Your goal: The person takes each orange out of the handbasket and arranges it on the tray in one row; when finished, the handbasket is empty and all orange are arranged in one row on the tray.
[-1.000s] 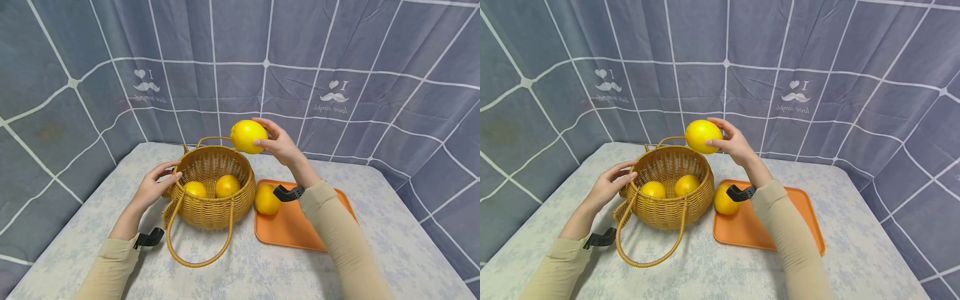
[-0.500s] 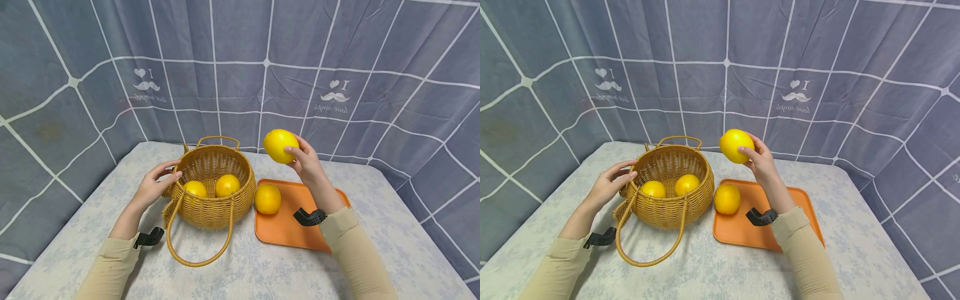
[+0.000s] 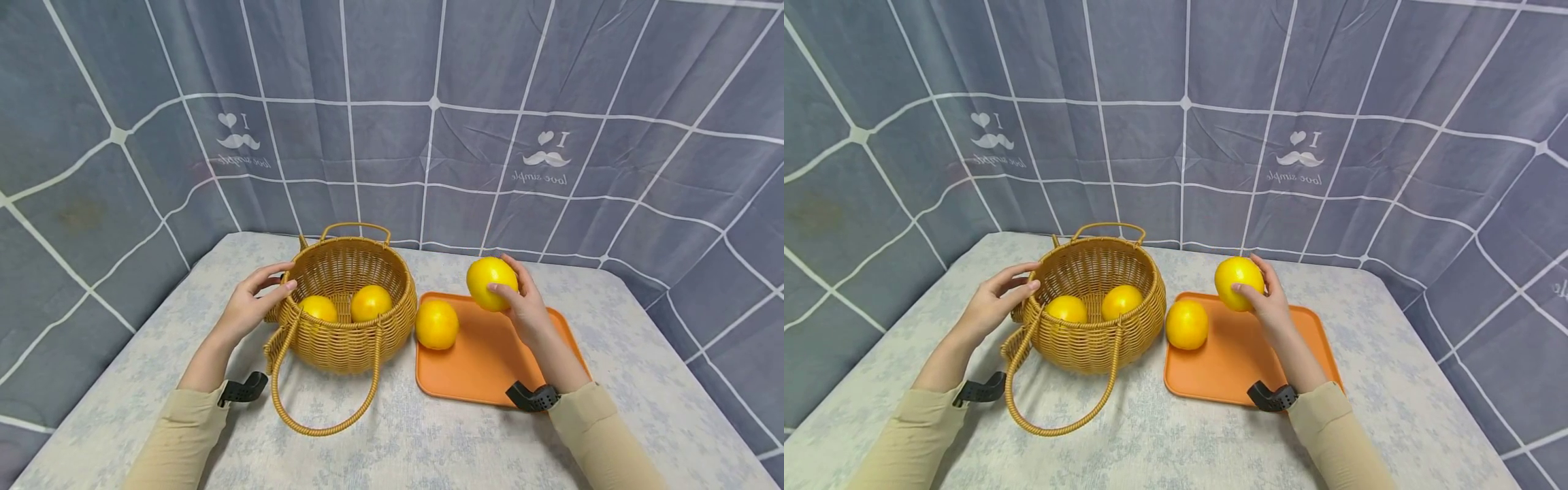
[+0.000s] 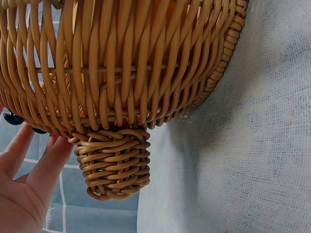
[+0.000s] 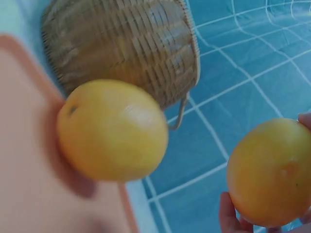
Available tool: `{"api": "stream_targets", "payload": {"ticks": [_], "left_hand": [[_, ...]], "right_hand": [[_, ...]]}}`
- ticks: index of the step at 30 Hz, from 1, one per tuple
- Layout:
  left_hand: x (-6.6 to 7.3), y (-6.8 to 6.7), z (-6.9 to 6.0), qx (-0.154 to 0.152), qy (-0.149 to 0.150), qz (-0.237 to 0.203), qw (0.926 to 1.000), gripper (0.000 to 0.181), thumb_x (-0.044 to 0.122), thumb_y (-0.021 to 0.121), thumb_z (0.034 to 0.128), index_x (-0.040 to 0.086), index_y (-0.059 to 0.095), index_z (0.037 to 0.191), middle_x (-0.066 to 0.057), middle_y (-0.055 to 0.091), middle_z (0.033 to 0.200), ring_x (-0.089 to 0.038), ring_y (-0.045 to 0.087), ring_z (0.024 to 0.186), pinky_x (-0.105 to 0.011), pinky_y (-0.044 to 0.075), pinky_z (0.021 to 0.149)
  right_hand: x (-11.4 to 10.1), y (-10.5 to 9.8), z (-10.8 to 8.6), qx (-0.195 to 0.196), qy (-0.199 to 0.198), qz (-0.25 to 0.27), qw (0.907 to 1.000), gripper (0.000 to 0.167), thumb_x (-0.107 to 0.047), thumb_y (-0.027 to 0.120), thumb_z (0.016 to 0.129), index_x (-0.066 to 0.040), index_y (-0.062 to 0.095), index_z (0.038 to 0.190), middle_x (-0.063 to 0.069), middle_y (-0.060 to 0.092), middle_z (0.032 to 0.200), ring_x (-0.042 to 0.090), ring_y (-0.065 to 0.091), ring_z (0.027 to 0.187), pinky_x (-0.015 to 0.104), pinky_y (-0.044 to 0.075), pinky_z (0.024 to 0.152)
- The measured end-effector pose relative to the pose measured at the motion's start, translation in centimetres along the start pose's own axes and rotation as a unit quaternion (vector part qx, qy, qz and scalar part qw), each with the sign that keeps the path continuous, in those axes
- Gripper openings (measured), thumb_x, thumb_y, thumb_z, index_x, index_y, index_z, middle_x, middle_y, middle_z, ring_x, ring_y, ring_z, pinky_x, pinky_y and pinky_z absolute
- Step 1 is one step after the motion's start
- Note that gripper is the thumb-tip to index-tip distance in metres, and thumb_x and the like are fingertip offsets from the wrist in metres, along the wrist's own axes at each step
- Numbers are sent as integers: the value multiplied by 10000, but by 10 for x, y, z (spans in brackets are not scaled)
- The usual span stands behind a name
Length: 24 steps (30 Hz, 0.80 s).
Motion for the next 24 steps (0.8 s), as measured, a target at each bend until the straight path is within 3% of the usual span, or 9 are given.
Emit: {"api": "stream_targets", "payload": {"ticks": [4, 10, 14, 19, 24], "left_hand": [[0, 0, 0, 10, 2, 23, 10000, 470, 281, 589, 941, 122, 490, 1372, -70, 400, 1414, -260, 427, 1200, -454, 404, 896], [-2, -1, -1, 19, -18, 42, 10000, 471, 282, 588, 941, 125, 489, 1374, -62, 399, 1418, -252, 430, 1198, -431, 410, 889], [-2, -1, -2, 36, -15, 54, 10000, 469, 281, 586, 943, 123, 489, 1374, -62, 402, 1418, -252, 433, 1198, -425, 414, 888], [-2, 0, -1, 26, -9, 2, 10000, 472, 290, 587, 942, 124, 489, 1372, -66, 392, 1422, -270, 419, 1210, -471, 397, 906], [-2, 0, -1, 29, 5, 8, 10000, 468, 285, 585, 943, 121, 490, 1372, -67, 395, 1418, -258, 426, 1199, -471, 402, 904]], "right_hand": [[17, -12, -5, 162, 172, -166, 9996, 642, -122, 580, 920, -175, 274, 1481, 69, 239, 1389, 233, 423, 1082, 230, 471, 809], [38, -26, -9, 669, 386, -973, 9922, 684, -178, 629, 899, -115, 254, 1468, 139, 262, 1426, 274, 384, 1155, 196, 445, 780], [44, -30, -8, 823, 449, -1166, 9887, 693, -202, 642, 888, -83, 237, 1436, 192, 291, 1399, 269, 402, 1134, 183, 442, 760], [46, -30, -9, 693, 508, -1362, 9869, 690, -258, 617, 909, -107, 202, 1440, 219, 319, 1349, 266, 443, 1069, 175, 448, 744], [49, -30, -10, 426, 479, -1924, 9792, 676, -292, 596, 922, -92, 204, 1435, 226, 308, 1333, 325, 431, 1096, 235, 438, 781]]}}
Point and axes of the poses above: each hand's wrist, its own z-axis towards the middle knuckle, its own y-axis out of the palm, x = y × z, the point moved 5 cm from there along z, towards the middle knuckle
